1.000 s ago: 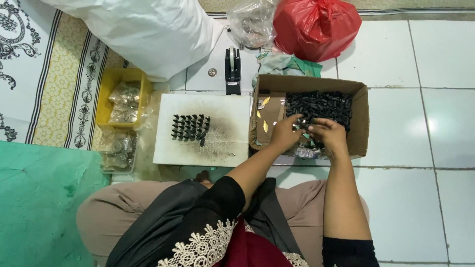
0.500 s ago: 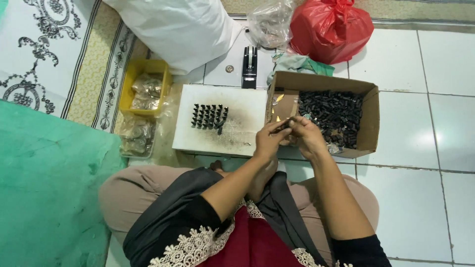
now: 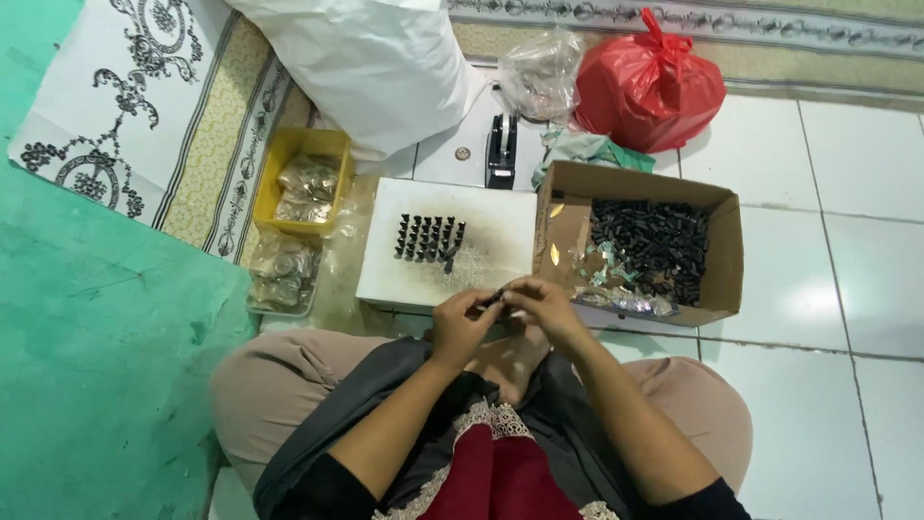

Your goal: The person sits on the floor and assembles small black plastic components by hand, picking parts from a cardboard box and arranging them on a white board. After assembling a batch, the person places the components into a clear plastic bag and sets it aside.

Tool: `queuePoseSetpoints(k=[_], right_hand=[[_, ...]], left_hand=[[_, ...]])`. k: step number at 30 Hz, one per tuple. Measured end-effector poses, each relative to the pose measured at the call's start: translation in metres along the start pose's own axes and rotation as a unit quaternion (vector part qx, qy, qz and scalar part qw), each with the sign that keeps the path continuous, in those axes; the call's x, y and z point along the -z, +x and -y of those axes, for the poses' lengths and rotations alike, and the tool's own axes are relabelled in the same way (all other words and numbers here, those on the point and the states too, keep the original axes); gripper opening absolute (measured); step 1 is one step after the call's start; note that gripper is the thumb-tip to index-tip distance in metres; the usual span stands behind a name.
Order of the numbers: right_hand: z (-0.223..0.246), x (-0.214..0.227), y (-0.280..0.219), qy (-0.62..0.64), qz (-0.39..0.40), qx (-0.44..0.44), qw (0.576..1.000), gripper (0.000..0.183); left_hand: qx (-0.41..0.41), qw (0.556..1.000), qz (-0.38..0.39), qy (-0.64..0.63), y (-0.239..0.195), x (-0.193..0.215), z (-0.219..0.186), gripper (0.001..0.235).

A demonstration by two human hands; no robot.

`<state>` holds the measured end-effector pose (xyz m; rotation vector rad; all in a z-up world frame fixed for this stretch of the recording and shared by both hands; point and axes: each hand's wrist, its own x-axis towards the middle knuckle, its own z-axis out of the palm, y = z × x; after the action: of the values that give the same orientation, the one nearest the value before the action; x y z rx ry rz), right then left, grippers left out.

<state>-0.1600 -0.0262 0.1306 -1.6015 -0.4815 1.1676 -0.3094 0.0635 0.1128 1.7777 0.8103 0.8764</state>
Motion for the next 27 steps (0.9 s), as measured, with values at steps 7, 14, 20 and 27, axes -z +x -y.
queuePoseSetpoints(k=[7,14,20,27], right_hand=[[-0.01,-0.004,0.008,-0.149,0.037,0.079,0.985,0.019],[0.004,0.11,0.058,-0.322,-0.178,0.105,0.924,0.02],[-0.009,0.169,0.084,-0.567,-0.121,-0.215,0.786,0.031],[-0.044,0.171,0.106,-0.608,-0.09,-0.255,0.746,0.031]], left_hand=[[-0.046,0.997,0.02,0.062,-0.014,0.021,0.038,0.015],[-0.095,0.988,0.072,0.095,-0.018,0.009,0.057,0.017],[-0.202,0.963,0.124,0.125,-0.034,0.001,0.056,0.022],[-0.198,0.959,0.15,0.135,-0.037,-0.004,0.061,0.02]])
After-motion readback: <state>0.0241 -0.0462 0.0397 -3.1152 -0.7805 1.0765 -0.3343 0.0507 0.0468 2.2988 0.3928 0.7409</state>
